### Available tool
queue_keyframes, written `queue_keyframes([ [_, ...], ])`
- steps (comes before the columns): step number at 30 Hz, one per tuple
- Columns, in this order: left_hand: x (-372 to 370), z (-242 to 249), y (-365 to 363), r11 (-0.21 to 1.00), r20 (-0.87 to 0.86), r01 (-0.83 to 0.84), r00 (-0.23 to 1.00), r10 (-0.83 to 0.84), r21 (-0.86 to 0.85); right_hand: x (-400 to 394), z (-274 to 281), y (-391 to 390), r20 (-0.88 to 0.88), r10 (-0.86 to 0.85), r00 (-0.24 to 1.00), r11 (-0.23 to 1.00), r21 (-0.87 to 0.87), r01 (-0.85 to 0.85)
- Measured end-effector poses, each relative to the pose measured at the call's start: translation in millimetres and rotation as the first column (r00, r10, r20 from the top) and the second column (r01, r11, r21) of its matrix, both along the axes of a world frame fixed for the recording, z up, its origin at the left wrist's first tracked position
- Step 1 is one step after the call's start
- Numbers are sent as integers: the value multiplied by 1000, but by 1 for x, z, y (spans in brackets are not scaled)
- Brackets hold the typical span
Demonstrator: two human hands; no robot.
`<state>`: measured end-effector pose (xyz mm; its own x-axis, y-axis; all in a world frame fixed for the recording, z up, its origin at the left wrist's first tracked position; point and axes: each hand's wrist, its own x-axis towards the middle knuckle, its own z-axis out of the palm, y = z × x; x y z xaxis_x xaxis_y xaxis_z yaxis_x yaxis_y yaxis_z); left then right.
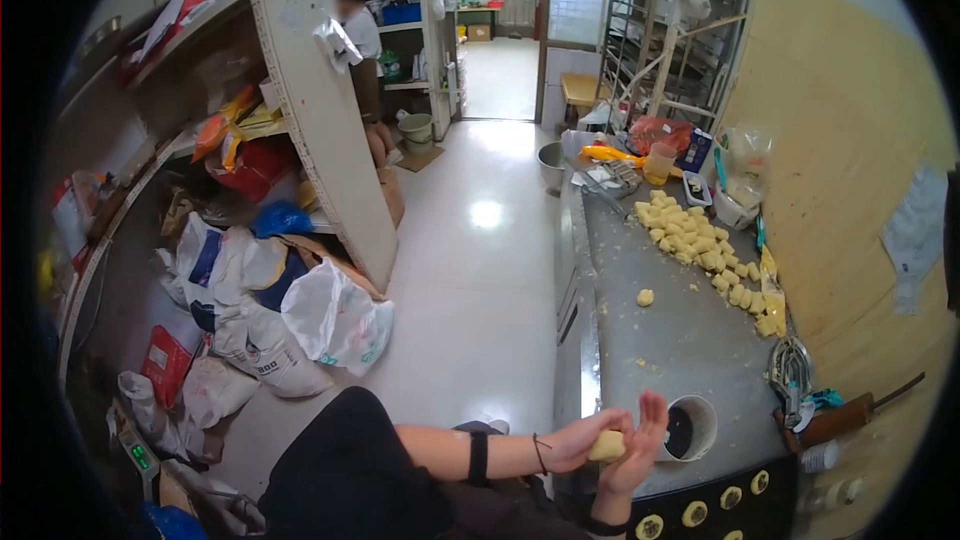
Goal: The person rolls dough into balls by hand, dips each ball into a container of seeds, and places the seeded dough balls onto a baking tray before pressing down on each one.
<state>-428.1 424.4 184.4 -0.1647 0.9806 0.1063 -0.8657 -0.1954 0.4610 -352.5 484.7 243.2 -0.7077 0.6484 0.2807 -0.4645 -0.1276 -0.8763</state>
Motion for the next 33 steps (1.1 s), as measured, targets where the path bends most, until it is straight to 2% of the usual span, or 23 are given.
queue_keyframes([
  [1,8,50,-7,966,-60,-95,995,83,-238,-13,-14,9,6,-94,996,992,-80,94],
  [2,6,82,-13,868,-136,-182,982,133,-462,-17,-20,13,25,-199,980,966,-165,200],
  [4,-23,77,-7,935,-239,-277,945,224,-219,-26,-11,-10,74,-106,992,991,-74,112],
  [5,-40,89,-4,897,-360,-422,864,353,-132,-27,-19,-14,128,-108,986,964,257,72],
  [6,-58,100,0,843,-456,-537,756,470,-21,-24,-11,-15,62,-84,995,927,371,55],
  [8,-82,94,9,765,-722,-590,408,559,259,-28,28,-14,-27,-21,999,814,580,33],
  [9,-74,90,13,810,-743,-520,421,520,272,-32,44,-9,-46,18,999,743,669,17],
  [11,-51,84,8,877,-779,-390,441,446,282,-41,65,27,-66,-221,973,762,612,214],
  [14,-49,109,-10,901,-874,-310,288,392,302,-51,44,-7,-15,-213,977,859,473,195],
  [15,-59,105,-4,905,-770,-361,503,393,226,-65,39,-13,-13,-195,981,883,434,182],
  [17,-70,88,9,928,-808,-295,475,350,229,-82,28,-19,-12,-138,990,929,344,134],
  [20,-90,64,22,943,-862,-224,394,319,247,-76,41,11,-124,-253,960,815,508,280],
  [21,-97,62,25,945,-877,-201,361,316,258,-76,41,21,-64,-361,930,825,442,351],
  [22,-77,67,20,955,-824,-203,486,292,218,-76,42,31,3,-453,892,828,372,419],
  [24,-97,75,27,988,-877,-155,470,99,28,-80,20,43,184,-520,834,806,428,408],
  [25,-103,72,32,991,-879,-132,467,95,36,-90,10,26,258,-423,869,874,368,316],
  [26,-107,66,37,993,-879,-113,467,92,44,-100,-3,3,187,-371,910,895,333,296],
  [28,-115,53,49,995,-882,-76,460,96,69,-101,29,-3,192,-360,913,858,453,242],
  [30,-126,45,53,995,-891,-39,442,102,94,-102,16,3,228,-395,890,879,374,294],
  [31,-111,49,40,990,-855,-12,501,130,143,-102,4,8,245,-413,877,885,334,324],
  [32,-113,66,36,968,-896,46,391,209,245,-101,-7,14,263,-432,863,887,296,354],
  [33,-118,67,41,974,-826,12,532,186,227,-99,-15,20,281,-453,846,884,262,386],
])
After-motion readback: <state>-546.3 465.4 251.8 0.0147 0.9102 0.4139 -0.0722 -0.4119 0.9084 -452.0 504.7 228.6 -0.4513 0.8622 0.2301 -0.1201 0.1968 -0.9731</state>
